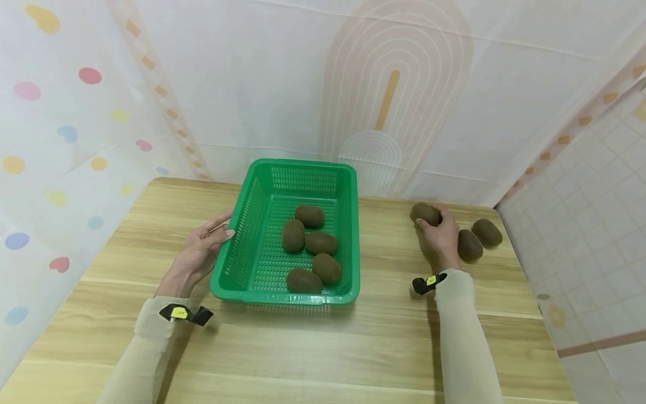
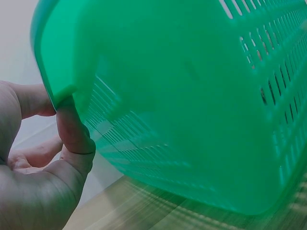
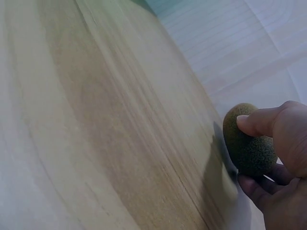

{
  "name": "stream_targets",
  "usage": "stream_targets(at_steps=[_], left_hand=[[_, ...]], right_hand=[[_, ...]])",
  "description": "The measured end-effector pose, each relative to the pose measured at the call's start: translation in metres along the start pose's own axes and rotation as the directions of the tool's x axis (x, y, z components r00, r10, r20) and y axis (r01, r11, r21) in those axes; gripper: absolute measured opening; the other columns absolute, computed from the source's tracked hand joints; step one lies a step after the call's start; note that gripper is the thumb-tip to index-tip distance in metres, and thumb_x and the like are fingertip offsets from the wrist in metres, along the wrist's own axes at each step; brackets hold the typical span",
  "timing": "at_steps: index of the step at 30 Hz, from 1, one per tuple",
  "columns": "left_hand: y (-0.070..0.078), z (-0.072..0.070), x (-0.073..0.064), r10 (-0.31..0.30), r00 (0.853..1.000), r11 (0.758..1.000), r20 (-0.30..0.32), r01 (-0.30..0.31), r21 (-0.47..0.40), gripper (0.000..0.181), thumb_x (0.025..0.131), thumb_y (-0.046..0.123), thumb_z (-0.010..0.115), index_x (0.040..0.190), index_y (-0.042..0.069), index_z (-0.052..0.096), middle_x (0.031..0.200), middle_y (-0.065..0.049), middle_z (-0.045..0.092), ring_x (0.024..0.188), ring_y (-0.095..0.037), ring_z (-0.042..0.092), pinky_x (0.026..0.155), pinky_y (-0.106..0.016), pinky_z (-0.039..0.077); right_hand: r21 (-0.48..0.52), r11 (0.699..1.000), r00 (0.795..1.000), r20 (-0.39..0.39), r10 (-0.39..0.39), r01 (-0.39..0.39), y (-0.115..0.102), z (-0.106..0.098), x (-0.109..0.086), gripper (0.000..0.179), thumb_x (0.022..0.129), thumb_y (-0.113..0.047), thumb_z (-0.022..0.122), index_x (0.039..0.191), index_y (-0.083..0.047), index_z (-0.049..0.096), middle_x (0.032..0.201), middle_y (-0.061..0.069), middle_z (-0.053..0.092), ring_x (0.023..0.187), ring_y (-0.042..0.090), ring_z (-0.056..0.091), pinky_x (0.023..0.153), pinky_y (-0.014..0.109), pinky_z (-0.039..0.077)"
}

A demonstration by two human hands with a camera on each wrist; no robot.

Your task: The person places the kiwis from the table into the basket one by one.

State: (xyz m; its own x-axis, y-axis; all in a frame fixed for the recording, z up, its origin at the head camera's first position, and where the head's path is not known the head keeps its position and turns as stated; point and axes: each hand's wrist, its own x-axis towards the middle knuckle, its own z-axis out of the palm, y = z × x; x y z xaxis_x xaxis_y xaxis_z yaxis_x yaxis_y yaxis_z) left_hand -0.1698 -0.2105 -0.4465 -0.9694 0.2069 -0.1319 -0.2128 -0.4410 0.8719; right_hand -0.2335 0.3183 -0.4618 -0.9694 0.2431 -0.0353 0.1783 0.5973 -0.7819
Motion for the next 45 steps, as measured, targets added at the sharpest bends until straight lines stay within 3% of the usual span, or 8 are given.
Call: stream_targets(at_steps=[14, 23, 32, 41, 45], left_hand=[[-0.001, 0.0, 0.0, 0.01, 1.0, 1.0, -0.004, -0.01, 0.023, 0.071, 0.098, -0.006, 0.062, 0.16, -0.004, 0.027, 0.107, -0.001, 0.072, 0.092, -0.008, 0.073, 0.082, -0.021, 0.064], [-0.001, 0.001, 0.0, -0.004, 1.0, 1.0, -0.007, 0.004, 0.023, 0.07, 0.098, -0.007, 0.06, 0.159, -0.004, 0.027, 0.107, -0.001, 0.071, 0.093, -0.008, 0.072, 0.083, -0.021, 0.063], [-0.001, 0.001, 0.0, 0.014, 1.0, 1.0, 0.004, -0.014, 0.026, 0.068, 0.099, -0.007, 0.06, 0.158, -0.005, 0.028, 0.107, -0.001, 0.072, 0.094, -0.009, 0.073, 0.083, -0.021, 0.063], [-0.001, 0.0, 0.001, 0.003, 1.0, 1.0, -0.003, -0.003, 0.023, 0.069, 0.098, -0.007, 0.061, 0.159, -0.004, 0.028, 0.108, -0.001, 0.073, 0.093, -0.009, 0.073, 0.083, -0.022, 0.064], [-0.002, 0.0, 0.001, 0.004, 1.0, 1.0, -0.003, -0.004, 0.02, 0.068, 0.098, -0.008, 0.06, 0.158, -0.004, 0.028, 0.108, -0.001, 0.072, 0.093, -0.009, 0.073, 0.082, -0.022, 0.064]], right_hand=[[0.069, 0.997, 1.0, 0.012, -0.021, 0.021, -0.021, 0.002, -0.01, 0.068, 0.099, -0.03, 0.068, 0.158, -0.011, 0.041, 0.157, 0.019, 0.046, 0.138, 0.038, 0.048, 0.112, 0.05, 0.047], [0.05, 0.994, 0.995, -0.018, -0.101, 0.102, -0.036, 0.006, -0.013, 0.064, 0.098, -0.026, 0.071, 0.154, -0.008, 0.047, 0.15, 0.021, 0.053, 0.131, 0.037, 0.054, 0.104, 0.039, 0.049], [0.068, 0.985, 0.988, -0.006, -0.156, 0.156, -0.056, 0.006, -0.018, 0.064, 0.097, -0.03, 0.071, 0.154, -0.013, 0.047, 0.149, 0.019, 0.054, 0.126, 0.037, 0.058, 0.104, 0.043, 0.052], [0.079, 0.976, 0.979, -0.005, -0.204, 0.204, -0.074, 0.008, -0.025, 0.062, 0.096, -0.028, 0.074, 0.151, -0.014, 0.051, 0.142, 0.018, 0.059, 0.118, 0.034, 0.061, 0.09, 0.019, 0.05], [0.087, 0.968, 0.971, -0.003, -0.238, 0.237, -0.082, 0.01, -0.028, 0.06, 0.095, -0.028, 0.075, 0.149, -0.014, 0.053, 0.139, 0.018, 0.06, 0.117, 0.032, 0.062, 0.092, 0.022, 0.052]])
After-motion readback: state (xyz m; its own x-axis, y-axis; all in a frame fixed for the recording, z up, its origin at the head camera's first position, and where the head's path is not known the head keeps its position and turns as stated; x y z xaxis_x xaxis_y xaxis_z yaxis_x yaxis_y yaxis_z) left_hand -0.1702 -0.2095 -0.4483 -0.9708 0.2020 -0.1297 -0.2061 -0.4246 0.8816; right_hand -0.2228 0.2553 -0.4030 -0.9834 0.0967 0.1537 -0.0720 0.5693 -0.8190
